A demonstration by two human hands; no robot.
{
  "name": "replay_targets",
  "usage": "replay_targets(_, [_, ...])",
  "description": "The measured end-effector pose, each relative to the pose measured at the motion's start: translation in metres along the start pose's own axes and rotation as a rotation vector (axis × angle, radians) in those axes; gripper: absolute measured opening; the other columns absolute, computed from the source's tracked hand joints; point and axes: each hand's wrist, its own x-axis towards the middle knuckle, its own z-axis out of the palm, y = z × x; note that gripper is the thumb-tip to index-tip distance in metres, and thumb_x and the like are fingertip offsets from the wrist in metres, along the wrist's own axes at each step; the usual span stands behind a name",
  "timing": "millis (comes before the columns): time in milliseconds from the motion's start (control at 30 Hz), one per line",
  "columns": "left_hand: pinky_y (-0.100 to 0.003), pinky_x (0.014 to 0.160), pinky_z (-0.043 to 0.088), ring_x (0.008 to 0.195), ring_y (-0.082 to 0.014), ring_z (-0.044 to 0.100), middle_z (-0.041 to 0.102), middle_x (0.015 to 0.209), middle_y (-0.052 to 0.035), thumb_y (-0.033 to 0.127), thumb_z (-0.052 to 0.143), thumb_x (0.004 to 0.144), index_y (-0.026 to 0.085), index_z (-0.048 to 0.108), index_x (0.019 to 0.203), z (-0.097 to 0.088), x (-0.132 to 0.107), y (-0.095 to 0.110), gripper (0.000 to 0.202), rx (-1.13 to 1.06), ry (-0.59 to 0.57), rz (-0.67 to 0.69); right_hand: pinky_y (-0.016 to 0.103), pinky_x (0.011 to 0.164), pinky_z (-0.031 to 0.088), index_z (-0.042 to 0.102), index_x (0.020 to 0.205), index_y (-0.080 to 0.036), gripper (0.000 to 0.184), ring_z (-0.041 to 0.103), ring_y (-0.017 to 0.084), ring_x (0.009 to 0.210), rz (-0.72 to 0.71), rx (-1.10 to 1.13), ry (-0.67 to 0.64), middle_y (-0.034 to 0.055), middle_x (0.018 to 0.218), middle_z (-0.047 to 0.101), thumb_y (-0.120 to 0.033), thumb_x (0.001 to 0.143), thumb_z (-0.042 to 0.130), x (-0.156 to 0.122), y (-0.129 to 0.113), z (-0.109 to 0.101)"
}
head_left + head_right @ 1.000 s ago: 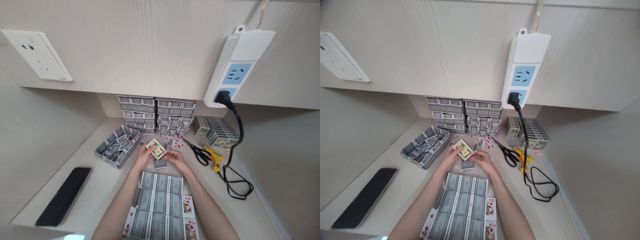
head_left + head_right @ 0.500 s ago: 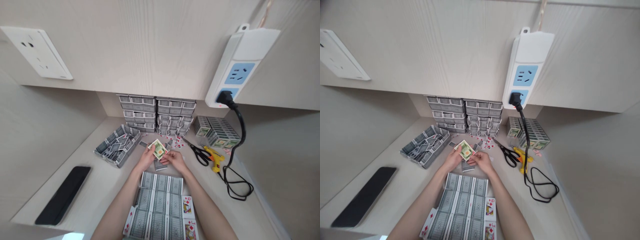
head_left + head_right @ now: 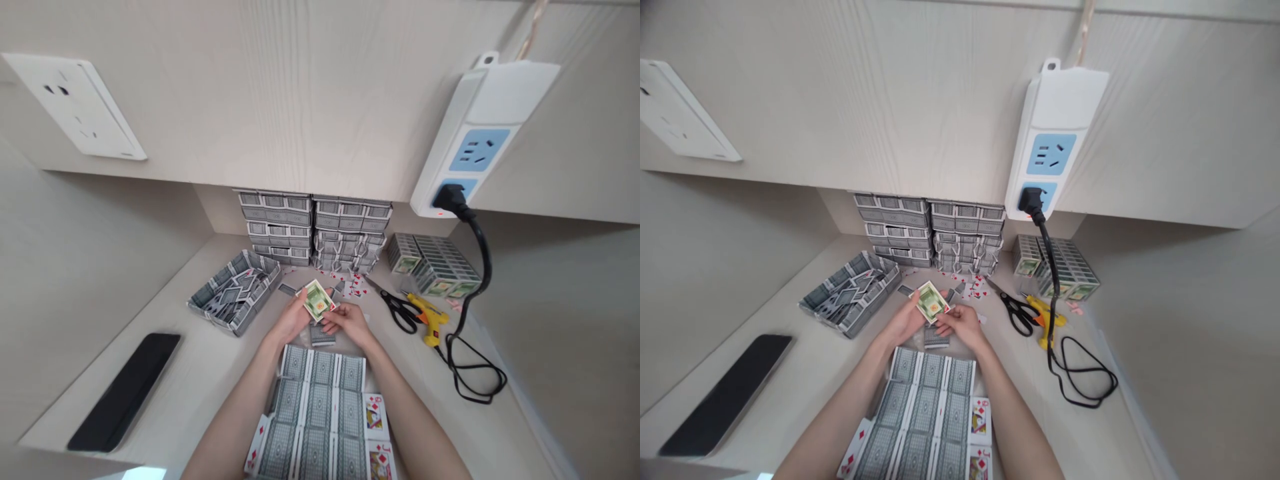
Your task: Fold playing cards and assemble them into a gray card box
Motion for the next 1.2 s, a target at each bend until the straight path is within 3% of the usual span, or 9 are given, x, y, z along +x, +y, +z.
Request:
replay_targets(300, [-0.04,0.096,0.033,0.108,-0.0253,0.051,0.057,0.114,-0.0143,0.049,0.046,0.078,0.012,0.052,0.111,0.0,-0.001,0.005,0.051,-0.033,-0.029,-0.023,0.029,0.053,0.053,0.059,0.067,-0.012,0.033,0.064,0.018,0.053,-0.024,0.017,-0.017,0.006,0.065,0.068,-0.039,0.054,0.073,-0.002,-0.003,0.0])
replay_targets(733, [-0.04,0.096,0.033,0.114,-0.0258,0.045,0.054,0.118,-0.013,0.046,0.045,0.08,0.013,0.051,0.113,0.001,-0.003,0.007,0.048,-0.08,-0.07,-0.029,0.024,0.044,0.047,0.059,0.064,-0.013,0.027,0.057,0.012,0.042,-0.065,0.087,-0.021,0.0014,0.058,0.065,-0.036,0.057,0.073,-0.003,-0.006,-0.004])
replay_targets(833, [-0.041,0.096,0.033,0.114,-0.0261,0.045,0.053,0.119,-0.0131,0.041,0.047,0.08,0.012,0.052,0.113,0.001,-0.004,0.009,0.044,-0.066,-0.079,-0.013,0.024,0.045,0.047,0.06,0.067,-0.013,0.027,0.056,0.011,0.042,-0.051,0.115,-0.037,0.0013,0.059,0.065,-0.035,0.058,0.072,-0.004,-0.007,-0.005])
replay_targets(967, [-0.04,0.096,0.033,0.112,-0.0264,0.047,0.053,0.119,-0.0126,0.02,0.061,0.071,0.013,0.054,0.109,0.001,-0.009,0.009,0.04,0.006,-0.129,0.049,0.021,0.047,0.047,0.06,0.068,-0.012,0.024,0.057,0.01,0.044,-0.023,0.167,-0.095,0.0011,0.06,0.064,-0.032,0.061,0.071,-0.005,-0.009,-0.01])
replay_targets(1200, [-0.034,0.084,0.04,0.085,-0.0186,0.06,0.065,0.09,-0.0056,0.012,0.071,0.059,0.015,0.059,0.098,-0.004,-0.009,0.002,0.041,0.112,-0.116,0.061,0.019,0.048,0.047,0.06,0.069,-0.01,0.021,0.059,0.01,0.047,0.083,0.247,-0.265,0.0025,0.061,0.064,-0.028,0.065,0.069,-0.006,-0.011,-0.019])
